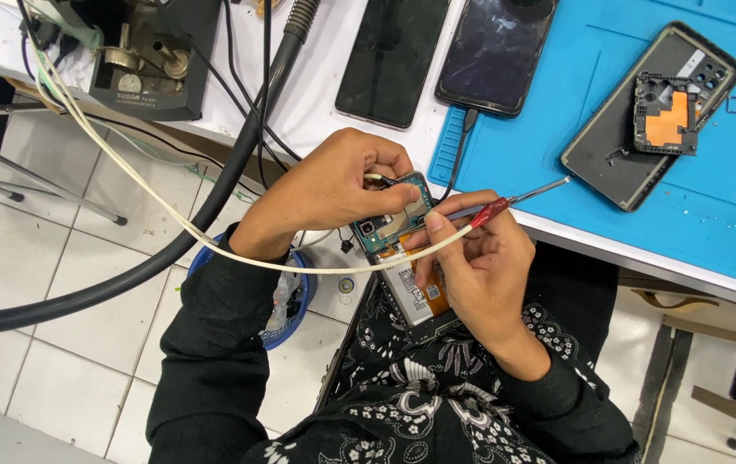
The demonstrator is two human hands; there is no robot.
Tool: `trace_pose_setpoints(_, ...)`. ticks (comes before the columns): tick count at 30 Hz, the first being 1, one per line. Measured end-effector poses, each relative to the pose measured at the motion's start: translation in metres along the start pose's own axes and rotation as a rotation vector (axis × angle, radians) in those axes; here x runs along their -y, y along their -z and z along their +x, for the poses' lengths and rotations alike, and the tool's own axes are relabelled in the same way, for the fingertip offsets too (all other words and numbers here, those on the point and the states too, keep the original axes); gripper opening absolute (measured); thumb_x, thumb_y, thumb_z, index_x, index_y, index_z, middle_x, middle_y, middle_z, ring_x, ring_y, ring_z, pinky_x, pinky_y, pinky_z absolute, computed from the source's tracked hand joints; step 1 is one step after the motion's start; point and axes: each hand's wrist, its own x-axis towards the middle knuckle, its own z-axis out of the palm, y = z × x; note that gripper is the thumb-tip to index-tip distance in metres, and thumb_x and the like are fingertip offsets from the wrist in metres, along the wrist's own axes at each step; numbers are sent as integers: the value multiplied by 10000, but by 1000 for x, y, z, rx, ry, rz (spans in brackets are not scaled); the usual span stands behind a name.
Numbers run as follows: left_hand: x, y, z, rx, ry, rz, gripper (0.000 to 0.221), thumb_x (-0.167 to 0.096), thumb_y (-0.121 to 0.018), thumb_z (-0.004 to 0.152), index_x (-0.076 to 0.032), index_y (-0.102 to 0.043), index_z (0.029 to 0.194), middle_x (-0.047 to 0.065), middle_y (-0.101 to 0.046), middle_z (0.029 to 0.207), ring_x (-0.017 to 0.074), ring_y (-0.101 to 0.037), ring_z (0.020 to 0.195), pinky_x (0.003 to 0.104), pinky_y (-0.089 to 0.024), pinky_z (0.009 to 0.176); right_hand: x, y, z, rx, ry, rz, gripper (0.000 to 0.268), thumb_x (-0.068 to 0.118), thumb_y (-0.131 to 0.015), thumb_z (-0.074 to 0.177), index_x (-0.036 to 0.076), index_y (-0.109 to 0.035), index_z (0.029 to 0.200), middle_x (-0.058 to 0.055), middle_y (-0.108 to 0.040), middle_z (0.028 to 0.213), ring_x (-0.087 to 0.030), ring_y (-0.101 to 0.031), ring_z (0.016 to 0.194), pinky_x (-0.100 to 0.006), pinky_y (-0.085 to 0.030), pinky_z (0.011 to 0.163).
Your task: The person uses a screwdriver to manipulate components inside a disassembled smartphone. They then use tweezers to adjust small parts and finally place a black cover over the internal components.
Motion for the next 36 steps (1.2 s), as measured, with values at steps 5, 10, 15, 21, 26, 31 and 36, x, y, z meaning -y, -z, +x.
trace_pose_setpoints(5,1,0,1,-3,3,-1,196,-191,-668,943,-122,-630,763,-72,-560,693,46,-485,705,261,-459,721,0,0,0,2,10,-5,117,101,-556,1039,-9,-524,1012,-203,-717,754,-202,-629,400,-255,-529,405)
trace_pose_setpoints(10,0,0,0,-1,1,14,200,-196,-670,942,-127,-631,758,-74,-570,694,45,-493,703,261,-442,701,1,0,0,9,23,-13,111,94,-552,1041,-9,-525,1010,-200,-717,757,-201,-636,407,-256,-539,409)
trace_pose_setpoints(15,-2,1,0,-4,9,3,185,-189,-684,936,-121,-657,766,-77,-586,670,32,-492,672,251,-450,697,1,0,1,12,30,13,101,88,-555,1037,-10,-536,1022,-190,-713,749,-189,-619,401,-258,-542,416)
trace_pose_setpoints(21,12,-1,8,-47,-158,-80,128,-100,-689,841,18,-718,800,59,-632,548,85,-472,522,239,-472,512,-11,2,3,15,68,77,74,-6,-560,1004,-77,-563,1024,-225,-713,675,-181,-667,386,-272,-541,394)
trace_pose_setpoints(26,17,-1,8,-45,-147,-95,126,-107,-692,838,10,-709,792,49,-635,557,89,-473,527,245,-466,513,-13,2,4,6,78,71,78,-5,-566,1000,-81,-568,1017,-230,-718,668,-180,-667,378,-274,-543,390)
trace_pose_setpoints(31,19,-2,9,-53,-151,-90,117,-111,-697,826,2,-716,801,52,-648,566,90,-481,531,249,-471,514,-13,2,2,8,63,68,86,1,-561,998,-82,-563,1022,-229,-721,666,-171,-666,378,-269,-541,396)
trace_pose_setpoints(36,18,-2,9,-59,-153,-85,132,-120,-702,823,7,-715,790,57,-639,545,97,-471,527,255,-467,507,-15,3,2,10,55,70,79,-1,-559,997,-77,-561,1017,-223,-723,664,-167,-671,380,-262,-541,393)
